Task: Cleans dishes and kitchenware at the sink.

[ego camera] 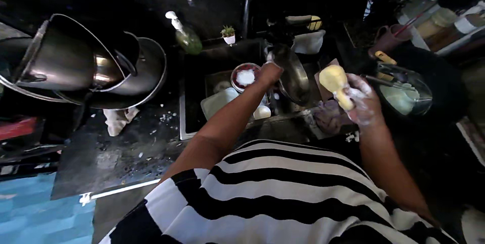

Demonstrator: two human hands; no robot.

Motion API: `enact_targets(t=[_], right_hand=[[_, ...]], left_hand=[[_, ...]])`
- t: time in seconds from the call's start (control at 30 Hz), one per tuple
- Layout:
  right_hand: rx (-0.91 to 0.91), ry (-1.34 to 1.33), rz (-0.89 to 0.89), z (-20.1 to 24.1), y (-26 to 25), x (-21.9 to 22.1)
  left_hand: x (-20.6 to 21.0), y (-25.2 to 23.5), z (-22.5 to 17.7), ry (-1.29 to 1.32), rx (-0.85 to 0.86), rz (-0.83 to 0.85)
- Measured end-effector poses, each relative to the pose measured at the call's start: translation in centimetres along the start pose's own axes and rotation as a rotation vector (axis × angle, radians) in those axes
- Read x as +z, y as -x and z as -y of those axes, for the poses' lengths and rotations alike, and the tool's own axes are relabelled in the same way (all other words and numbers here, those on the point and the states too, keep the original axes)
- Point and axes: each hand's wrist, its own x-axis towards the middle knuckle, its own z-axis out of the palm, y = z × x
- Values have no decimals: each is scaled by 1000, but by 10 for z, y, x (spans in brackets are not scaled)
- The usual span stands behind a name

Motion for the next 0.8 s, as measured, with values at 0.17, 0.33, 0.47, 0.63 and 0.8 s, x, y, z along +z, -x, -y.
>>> enact_targets(t=[0.17, 0.33, 0.47, 0.63, 0.8], right_hand=[[-13, 12, 12, -11, -14, -40], [28, 54, 52, -15, -29, -71], [28, 96, 78, -19, -51, -71], [-66, 543, 203, -31, -83, -44], [-166, 802, 384, -13, -106, 27]], left_hand=[[37, -16, -46, -446, 176, -185], [57, -33, -54, -472, 313, -326], [65, -39, -40, -350, 484, -436], [52, -16, -18, -69, 251, -516], [36, 23, 35, 410, -149, -418]])
